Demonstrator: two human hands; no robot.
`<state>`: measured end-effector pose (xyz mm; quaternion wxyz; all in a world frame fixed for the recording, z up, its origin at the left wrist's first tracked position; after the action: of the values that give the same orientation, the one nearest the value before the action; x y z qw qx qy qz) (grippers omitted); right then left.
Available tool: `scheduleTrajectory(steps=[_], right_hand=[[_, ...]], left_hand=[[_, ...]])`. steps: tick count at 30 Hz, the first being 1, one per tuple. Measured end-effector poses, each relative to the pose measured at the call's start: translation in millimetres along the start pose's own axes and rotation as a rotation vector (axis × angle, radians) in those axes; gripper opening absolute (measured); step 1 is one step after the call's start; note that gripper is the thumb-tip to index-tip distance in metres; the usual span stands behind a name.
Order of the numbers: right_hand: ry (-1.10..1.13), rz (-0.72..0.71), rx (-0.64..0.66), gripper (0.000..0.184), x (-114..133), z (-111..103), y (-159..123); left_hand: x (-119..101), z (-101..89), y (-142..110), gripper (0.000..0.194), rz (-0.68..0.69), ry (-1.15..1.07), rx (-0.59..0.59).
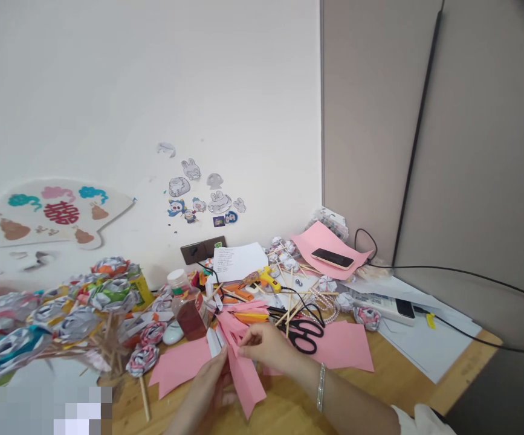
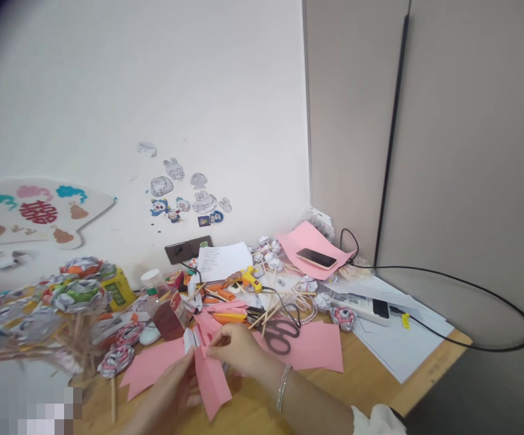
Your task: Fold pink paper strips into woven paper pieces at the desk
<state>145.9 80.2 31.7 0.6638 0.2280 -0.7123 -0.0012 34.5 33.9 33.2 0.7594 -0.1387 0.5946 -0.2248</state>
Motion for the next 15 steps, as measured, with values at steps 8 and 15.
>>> scheduleTrajectory(steps=[8,15], right_hand=[[-0.168,-0.072,0.012,0.011,7.3,2.8,-4.6],[-0.320,-0.156,0.019,0.010,18.7,2.8,-5.0]], left_hand=[[-12.0,22.6,-25.8,0.024,-0.014,0.025,0.157],[0.5,4.6,-6.1,0.026,-0.034,-0.003,0.038]])
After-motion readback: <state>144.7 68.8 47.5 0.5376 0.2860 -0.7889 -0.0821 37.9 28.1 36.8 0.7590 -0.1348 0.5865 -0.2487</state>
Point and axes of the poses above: each hand's wrist, its own y-axis towards the middle knuckle, its own z-axis out of the palm, x = y × z, the point moved 5 cm from there along y, towards the middle knuckle, and after that the axes turned 8 degrees about -z, right-handed, at the moved point
